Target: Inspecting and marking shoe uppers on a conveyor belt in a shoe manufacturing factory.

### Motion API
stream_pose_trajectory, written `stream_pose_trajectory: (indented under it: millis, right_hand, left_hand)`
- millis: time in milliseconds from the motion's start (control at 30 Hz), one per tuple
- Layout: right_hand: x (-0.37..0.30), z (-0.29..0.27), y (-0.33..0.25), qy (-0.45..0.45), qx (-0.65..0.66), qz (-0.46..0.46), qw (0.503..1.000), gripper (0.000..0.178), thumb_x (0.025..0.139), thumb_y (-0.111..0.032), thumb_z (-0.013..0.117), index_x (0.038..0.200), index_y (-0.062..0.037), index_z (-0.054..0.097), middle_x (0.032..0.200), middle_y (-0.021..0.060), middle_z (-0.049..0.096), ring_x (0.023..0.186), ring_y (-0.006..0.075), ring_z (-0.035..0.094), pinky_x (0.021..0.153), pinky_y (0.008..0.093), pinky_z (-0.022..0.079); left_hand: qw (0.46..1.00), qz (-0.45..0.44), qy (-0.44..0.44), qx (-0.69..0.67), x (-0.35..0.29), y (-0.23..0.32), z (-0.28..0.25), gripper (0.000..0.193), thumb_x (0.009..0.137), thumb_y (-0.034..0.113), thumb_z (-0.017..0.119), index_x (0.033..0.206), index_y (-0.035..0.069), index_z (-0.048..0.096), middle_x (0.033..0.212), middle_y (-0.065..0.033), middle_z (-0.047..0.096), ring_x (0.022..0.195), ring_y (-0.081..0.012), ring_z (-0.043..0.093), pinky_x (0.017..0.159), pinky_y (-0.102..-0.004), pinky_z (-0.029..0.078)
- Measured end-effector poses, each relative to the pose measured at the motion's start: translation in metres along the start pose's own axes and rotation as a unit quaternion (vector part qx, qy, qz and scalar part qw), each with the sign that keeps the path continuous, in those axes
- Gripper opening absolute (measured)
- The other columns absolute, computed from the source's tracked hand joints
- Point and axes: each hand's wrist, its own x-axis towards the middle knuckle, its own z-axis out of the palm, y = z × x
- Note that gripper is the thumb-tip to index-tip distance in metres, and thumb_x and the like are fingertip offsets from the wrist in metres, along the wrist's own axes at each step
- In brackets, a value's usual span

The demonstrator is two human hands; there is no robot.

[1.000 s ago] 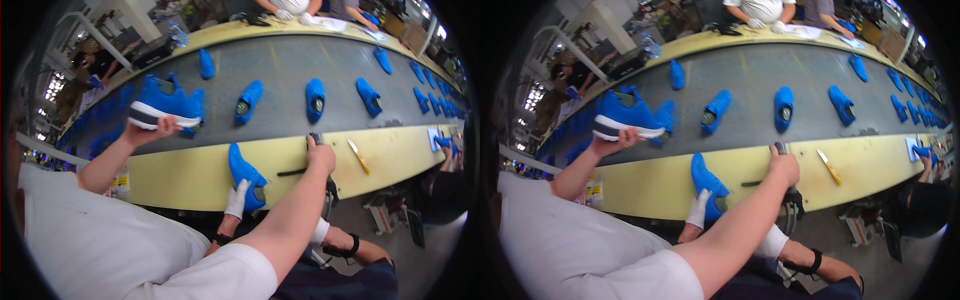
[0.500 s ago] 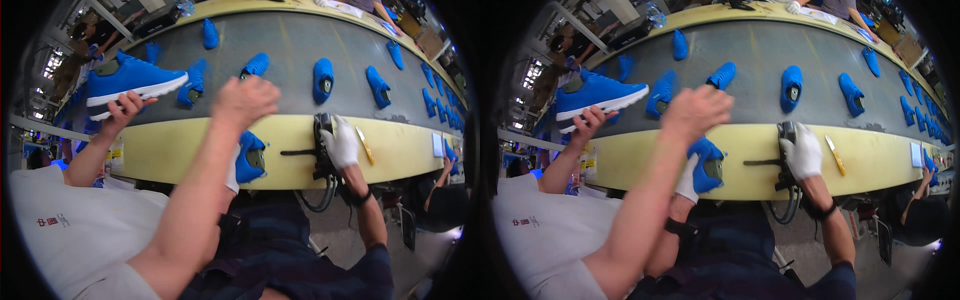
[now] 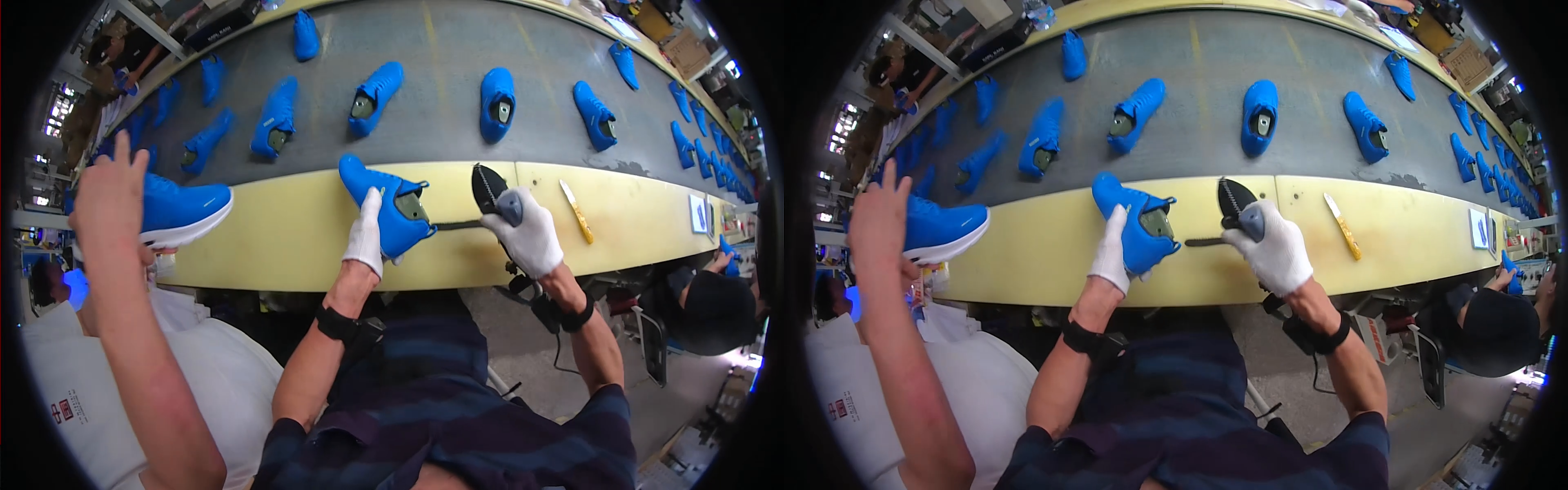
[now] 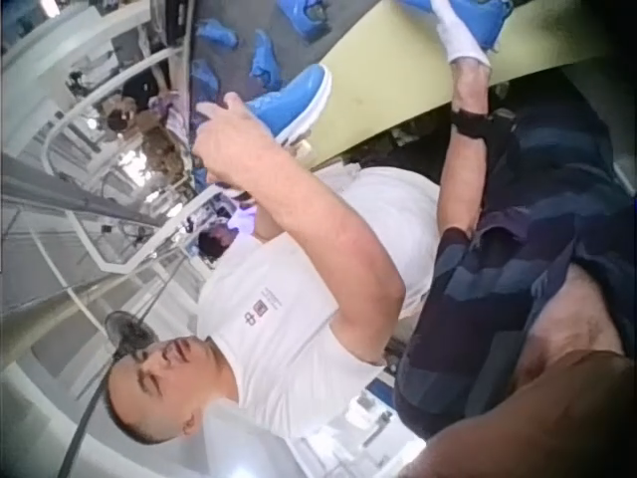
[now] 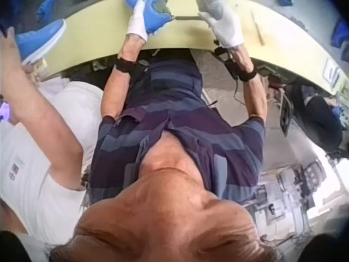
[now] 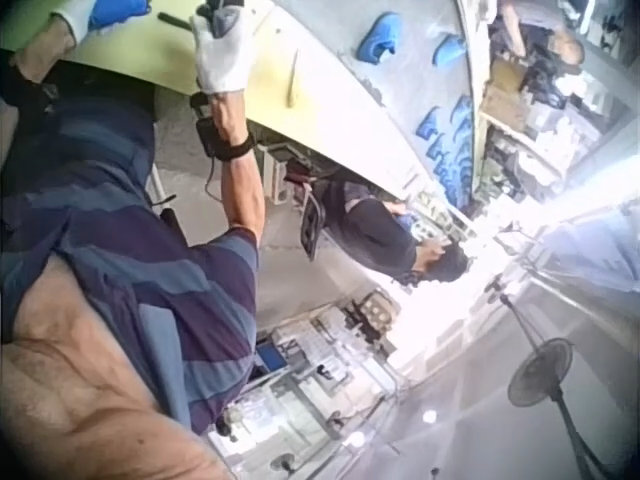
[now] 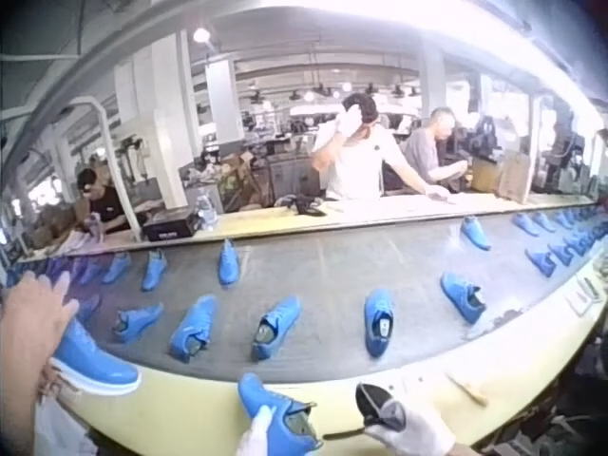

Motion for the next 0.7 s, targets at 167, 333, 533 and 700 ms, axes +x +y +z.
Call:
stream_pose_trajectory:
  millis: [167,333,533,700]
  right_hand:
    - [-0.041,-0.005,-0.045,-0.059,0.025,-0.103,0.993,0.043,0.078,-0.015,0.096,0.101,-0.0021,0.062,0.079,0.015,0.071,0.07,0.0224,0.072,0.068,0.0362,0.057]
    - [-0.029,0.023,-0.043,-0.157,-0.048,-0.071,0.984,0.042,0.084,-0.033,0.089,0.103,-0.0049,0.065,0.083,0.0201,0.074,0.081,0.0402,0.074,0.07,0.0456,0.058]
    - [-0.023,0.016,-0.024,-0.064,-0.101,-0.084,0.989,0.041,0.082,-0.026,0.093,0.091,-0.0017,0.06,0.07,0.0193,0.065,0.065,0.0399,0.068,0.061,0.0435,0.053]
    - [-0.038,0.012,-0.03,-0.091,-0.07,-0.121,0.986,0.043,0.08,-0.026,0.094,0.091,-0.0035,0.06,0.07,0.0178,0.066,0.066,0.0397,0.07,0.061,0.0428,0.054]
  left_hand:
    - [1.0,0.012,0.022,-0.016,0.008,-0.017,0.01,0.07,0.104,0.07,0.044,0.134,0.009,0.057,0.097,-0.0085,0.072,0.072,-0.0194,0.071,0.042,-0.0324,0.044]
    - [0.996,0.03,0.078,0.009,0.017,-0.032,0.017,0.064,0.103,0.069,0.05,0.11,0.008,0.066,0.09,-0.0071,0.07,0.068,-0.0179,0.068,0.046,-0.0322,0.046]
    - [0.997,0.054,0.053,-0.003,0.011,-0.039,0.021,0.075,0.106,0.06,0.054,0.143,-0.005,0.058,0.132,-0.0166,0.069,0.113,-0.0238,0.071,0.095,-0.0378,0.059]
    - [0.994,0.08,0.079,0.008,0.008,-0.043,0.027,0.075,0.107,0.06,0.053,0.143,-0.005,0.057,0.13,-0.0144,0.069,0.115,-0.0228,0.069,0.1,-0.0367,0.056]
